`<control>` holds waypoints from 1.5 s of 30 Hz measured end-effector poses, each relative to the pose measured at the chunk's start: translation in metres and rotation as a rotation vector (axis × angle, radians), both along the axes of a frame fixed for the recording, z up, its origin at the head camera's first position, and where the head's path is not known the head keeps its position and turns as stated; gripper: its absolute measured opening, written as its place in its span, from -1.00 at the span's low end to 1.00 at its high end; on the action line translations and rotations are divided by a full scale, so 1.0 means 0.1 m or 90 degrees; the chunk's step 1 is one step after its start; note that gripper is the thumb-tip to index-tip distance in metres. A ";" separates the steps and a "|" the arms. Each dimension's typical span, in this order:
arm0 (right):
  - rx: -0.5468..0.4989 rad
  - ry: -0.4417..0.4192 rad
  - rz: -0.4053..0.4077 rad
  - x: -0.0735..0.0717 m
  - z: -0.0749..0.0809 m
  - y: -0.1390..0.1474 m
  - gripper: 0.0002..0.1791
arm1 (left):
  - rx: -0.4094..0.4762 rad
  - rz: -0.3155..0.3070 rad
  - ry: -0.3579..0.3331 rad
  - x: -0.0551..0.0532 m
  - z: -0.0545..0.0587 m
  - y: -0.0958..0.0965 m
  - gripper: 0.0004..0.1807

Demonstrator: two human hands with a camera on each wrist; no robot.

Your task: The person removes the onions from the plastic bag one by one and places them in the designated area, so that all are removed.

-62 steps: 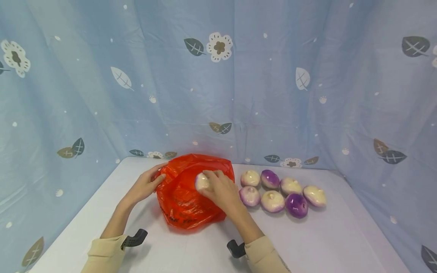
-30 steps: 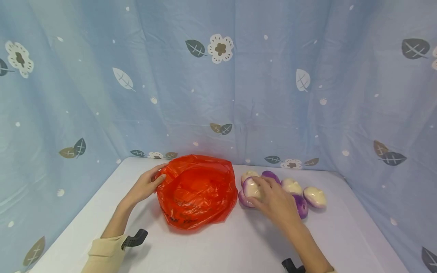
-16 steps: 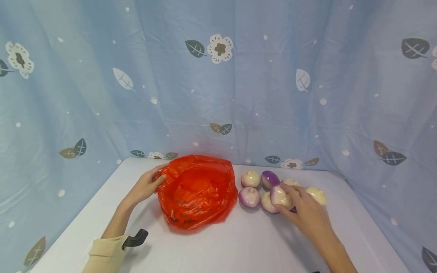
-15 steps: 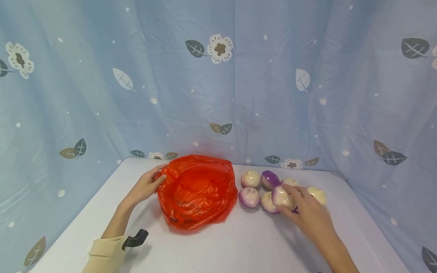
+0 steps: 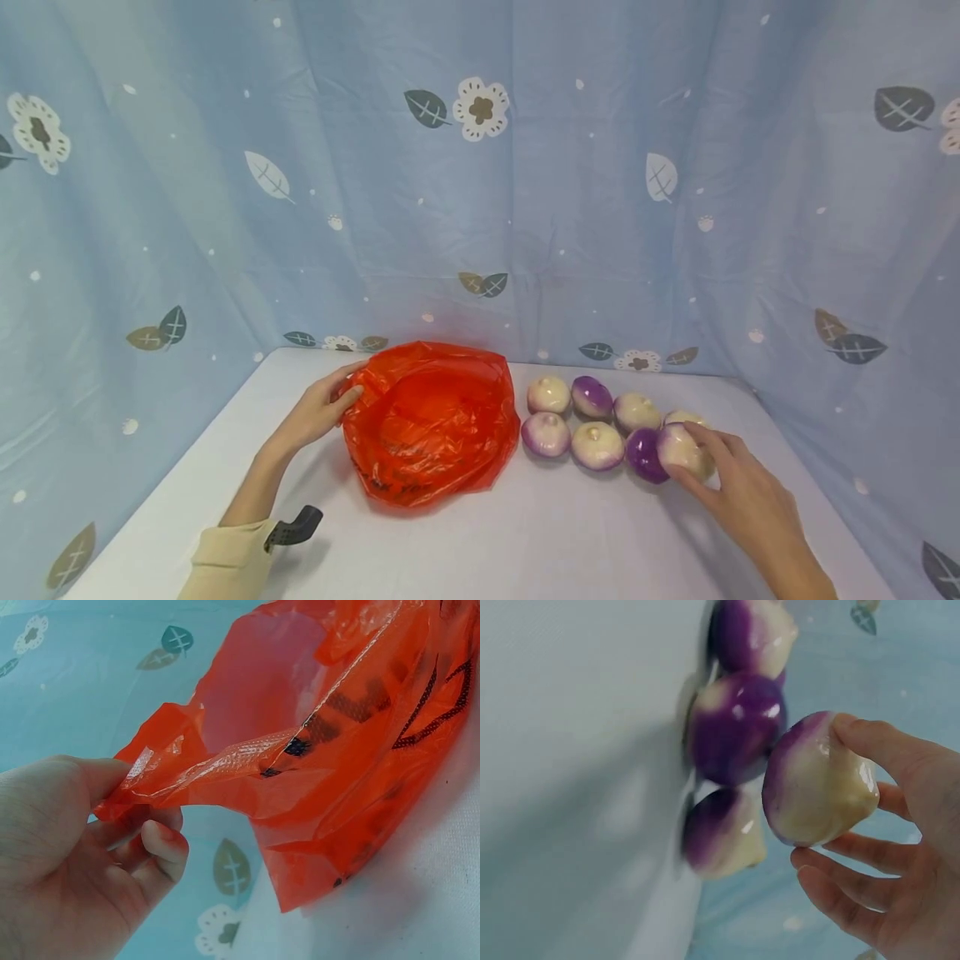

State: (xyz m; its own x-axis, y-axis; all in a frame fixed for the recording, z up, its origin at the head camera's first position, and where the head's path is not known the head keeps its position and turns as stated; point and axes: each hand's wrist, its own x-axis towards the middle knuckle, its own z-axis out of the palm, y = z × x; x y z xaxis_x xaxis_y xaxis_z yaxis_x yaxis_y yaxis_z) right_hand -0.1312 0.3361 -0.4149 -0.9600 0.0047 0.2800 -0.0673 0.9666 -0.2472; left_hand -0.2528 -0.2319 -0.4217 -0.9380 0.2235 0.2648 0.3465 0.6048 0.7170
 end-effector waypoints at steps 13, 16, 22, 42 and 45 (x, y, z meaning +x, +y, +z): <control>-0.015 -0.064 -0.021 -0.01 -0.18 0.28 -0.18 | 0.006 -0.004 -0.008 -0.01 -0.01 0.02 -0.47; -0.010 -0.085 -0.030 -0.03 -0.21 0.32 -0.17 | 0.002 -0.003 -0.005 -0.01 -0.01 0.01 -0.46; -0.007 -0.129 -0.036 -0.08 -0.27 0.39 -0.12 | -0.001 -0.002 -0.005 -0.01 0.00 0.02 -0.46; 0.004 -0.149 -0.025 -0.15 -0.35 0.41 -0.02 | -0.002 -0.006 0.000 -0.03 -0.01 0.01 -0.47; 0.002 -0.132 -0.020 -0.15 -0.36 0.41 -0.01 | -0.009 -0.004 0.003 -0.03 0.00 0.01 -0.46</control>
State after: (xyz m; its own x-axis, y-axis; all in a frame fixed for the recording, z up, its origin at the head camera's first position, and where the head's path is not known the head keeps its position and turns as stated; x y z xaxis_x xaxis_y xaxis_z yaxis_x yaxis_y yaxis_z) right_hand -0.1462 0.3770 -0.4513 -0.9965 0.0345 0.0762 0.0145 0.9682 -0.2498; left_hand -0.2555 -0.2307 -0.4218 -0.9353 0.2328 0.2664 0.3538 0.6126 0.7068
